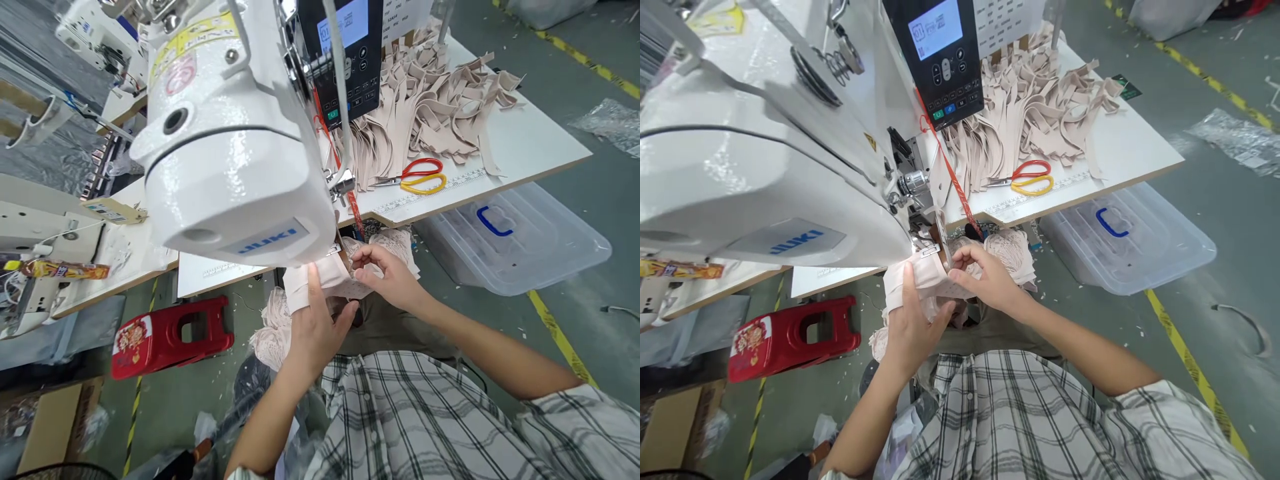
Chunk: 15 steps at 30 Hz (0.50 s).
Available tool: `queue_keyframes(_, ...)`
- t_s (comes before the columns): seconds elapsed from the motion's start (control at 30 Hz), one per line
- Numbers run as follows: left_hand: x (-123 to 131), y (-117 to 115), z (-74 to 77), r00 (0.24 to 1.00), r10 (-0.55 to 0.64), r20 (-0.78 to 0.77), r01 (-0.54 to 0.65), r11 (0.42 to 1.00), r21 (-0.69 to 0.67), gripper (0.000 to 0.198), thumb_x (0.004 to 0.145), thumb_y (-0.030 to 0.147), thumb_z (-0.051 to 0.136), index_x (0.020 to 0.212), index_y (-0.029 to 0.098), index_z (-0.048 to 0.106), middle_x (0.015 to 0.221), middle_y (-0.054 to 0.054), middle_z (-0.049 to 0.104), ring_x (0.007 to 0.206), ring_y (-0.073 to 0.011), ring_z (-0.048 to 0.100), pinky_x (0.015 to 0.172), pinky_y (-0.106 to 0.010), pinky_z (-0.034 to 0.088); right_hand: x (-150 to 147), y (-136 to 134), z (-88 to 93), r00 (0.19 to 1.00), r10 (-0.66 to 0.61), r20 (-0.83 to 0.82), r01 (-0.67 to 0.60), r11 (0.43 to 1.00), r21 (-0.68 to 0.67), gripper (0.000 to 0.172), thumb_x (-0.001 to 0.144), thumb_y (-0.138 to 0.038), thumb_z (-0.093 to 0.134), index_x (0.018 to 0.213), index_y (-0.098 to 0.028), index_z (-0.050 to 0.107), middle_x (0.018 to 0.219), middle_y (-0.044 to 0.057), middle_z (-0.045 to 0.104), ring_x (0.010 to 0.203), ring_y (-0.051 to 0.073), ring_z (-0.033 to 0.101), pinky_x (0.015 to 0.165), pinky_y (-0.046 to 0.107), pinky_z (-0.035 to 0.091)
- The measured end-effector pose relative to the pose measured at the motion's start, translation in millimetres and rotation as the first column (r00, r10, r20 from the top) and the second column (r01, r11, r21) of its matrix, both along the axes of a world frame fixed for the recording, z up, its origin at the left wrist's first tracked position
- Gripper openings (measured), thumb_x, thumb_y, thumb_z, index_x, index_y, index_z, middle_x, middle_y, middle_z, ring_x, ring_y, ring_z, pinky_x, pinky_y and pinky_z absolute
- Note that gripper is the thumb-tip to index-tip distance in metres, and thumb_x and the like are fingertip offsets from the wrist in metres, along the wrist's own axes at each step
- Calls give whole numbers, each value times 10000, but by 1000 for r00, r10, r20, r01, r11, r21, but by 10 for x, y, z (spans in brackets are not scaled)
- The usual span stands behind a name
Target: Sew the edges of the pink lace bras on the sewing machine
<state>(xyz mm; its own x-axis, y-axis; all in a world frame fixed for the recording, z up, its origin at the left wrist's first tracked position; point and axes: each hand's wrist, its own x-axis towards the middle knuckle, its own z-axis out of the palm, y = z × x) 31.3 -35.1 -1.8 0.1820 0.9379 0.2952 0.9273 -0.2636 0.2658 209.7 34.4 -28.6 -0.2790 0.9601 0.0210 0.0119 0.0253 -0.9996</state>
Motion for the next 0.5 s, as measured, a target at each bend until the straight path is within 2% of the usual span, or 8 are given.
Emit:
queue_keyframes(0.1,132,-104,-52,999,-32,-26,33,997,64,925,974,505,514,1595,121,-55,1352,-266,596,1209,-346,640,821,-411,619,-18,-101,44,1000,-3,11,3,1000,-26,302,800,-422,685,996,-209,599,968,47,646,907,200,608,829,344,490)
queue_keyframes(0.23,340,-367,-112,985,-164,-48,168,981,100,909,974,466,536,1598,69,7,1416,-279,542,1303,-359,568,973,-415,565,45,-300,78,998,59,-6,-59,986,-155,221,874,-403,614,965,-203,644,878,24,642,804,171,596,720,299,483)
queue_keyframes(0.3,353,-511,-173,971,-228,67,225,973,54,882,971,458,542,1594,68,57,1370,-270,583,1253,-354,607,959,-420,570,126,-380,91,998,39,-39,-46,983,-180,218,889,-397,599,925,-197,680,849,20,643,796,164,586,726,290,474)
queue_keyframes(0.37,310,-633,-305,922,-266,279,281,960,-12,783,982,417,528,1584,121,125,1168,-185,707,1007,-271,727,825,-355,611,208,-432,96,998,-8,-62,-4,981,-196,224,875,-402,627,886,-195,711,841,18,642,800,159,575,730,281,462)
queue_keyframes(0.43,279,-705,-516,869,-206,451,251,967,-42,661,981,363,531,1540,175,233,931,-72,739,770,-190,732,716,-300,609,243,-464,91,993,-56,-105,26,963,-269,252,847,-439,667,868,-195,728,813,13,632,747,147,551,673,268,443)
queue_keyframes(0.47,286,-715,-643,863,-131,488,181,982,-56,631,965,362,556,1508,184,288,910,-60,727,779,-193,726,732,-320,608,230,-478,86,986,-81,-142,30,944,-330,277,824,-466,690,870,-196,733,802,12,628,714,140,537,639,263,433)
queue_keyframes(0.5,309,-704,-774,871,-40,490,81,995,-62,646,932,397,601,1475,174,334,981,-96,715,878,-234,722,791,-385,605,195,-496,83,976,-109,-189,26,917,-398,311,795,-495,715,880,-197,736,792,10,627,680,131,521,605,257,421)
